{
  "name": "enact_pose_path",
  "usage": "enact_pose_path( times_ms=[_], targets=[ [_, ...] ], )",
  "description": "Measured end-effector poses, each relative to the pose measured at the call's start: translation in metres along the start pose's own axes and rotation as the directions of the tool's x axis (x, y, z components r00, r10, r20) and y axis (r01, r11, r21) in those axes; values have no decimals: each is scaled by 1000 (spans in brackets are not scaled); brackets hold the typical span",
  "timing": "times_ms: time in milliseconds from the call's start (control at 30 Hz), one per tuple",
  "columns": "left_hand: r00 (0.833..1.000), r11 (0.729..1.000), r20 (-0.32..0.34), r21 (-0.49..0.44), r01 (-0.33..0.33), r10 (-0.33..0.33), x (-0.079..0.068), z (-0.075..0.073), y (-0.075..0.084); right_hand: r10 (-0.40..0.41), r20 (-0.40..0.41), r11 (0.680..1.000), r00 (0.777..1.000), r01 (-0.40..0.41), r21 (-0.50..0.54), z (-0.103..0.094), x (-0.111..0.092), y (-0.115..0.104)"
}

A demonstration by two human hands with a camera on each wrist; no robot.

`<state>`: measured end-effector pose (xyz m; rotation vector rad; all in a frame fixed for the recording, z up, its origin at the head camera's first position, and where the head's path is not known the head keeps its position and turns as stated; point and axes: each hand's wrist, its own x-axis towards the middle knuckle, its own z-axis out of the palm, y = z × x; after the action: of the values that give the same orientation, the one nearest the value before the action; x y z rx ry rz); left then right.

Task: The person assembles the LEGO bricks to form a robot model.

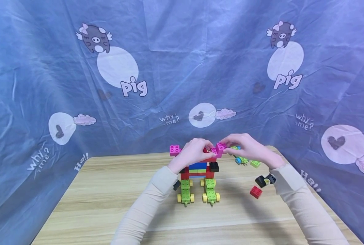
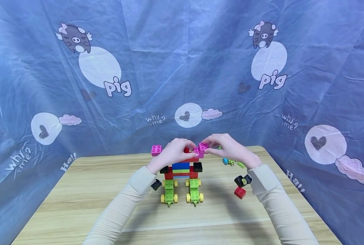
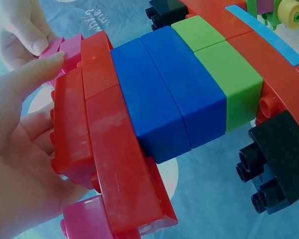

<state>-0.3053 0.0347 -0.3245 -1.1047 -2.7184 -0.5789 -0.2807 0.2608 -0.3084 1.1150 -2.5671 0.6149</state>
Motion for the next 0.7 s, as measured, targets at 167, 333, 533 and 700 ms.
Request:
enact_pose_path(
  times_ms=[167, 333, 533, 700],
  targets=[
    [1000, 1000, 0, -5, 1, -1, 0, 0, -1, 13, 15, 1000, 1000, -13, 14, 0, 1, 1],
    [1000, 1000, 4, -12, 7, -7, 0, 2, -2, 2, 10, 1000, 1000, -2, -6, -1, 2, 1],
    [1000, 1000, 2, -14, 10, -10, 0, 2, -2, -7, 3, 999, 1000, 7, -36, -1, 3, 0],
    [1000, 1000, 2, -14, 14, -14, 1, 3, -3, -7, -3, 999, 1000, 7, -40, -1, 3, -2]
  ],
)
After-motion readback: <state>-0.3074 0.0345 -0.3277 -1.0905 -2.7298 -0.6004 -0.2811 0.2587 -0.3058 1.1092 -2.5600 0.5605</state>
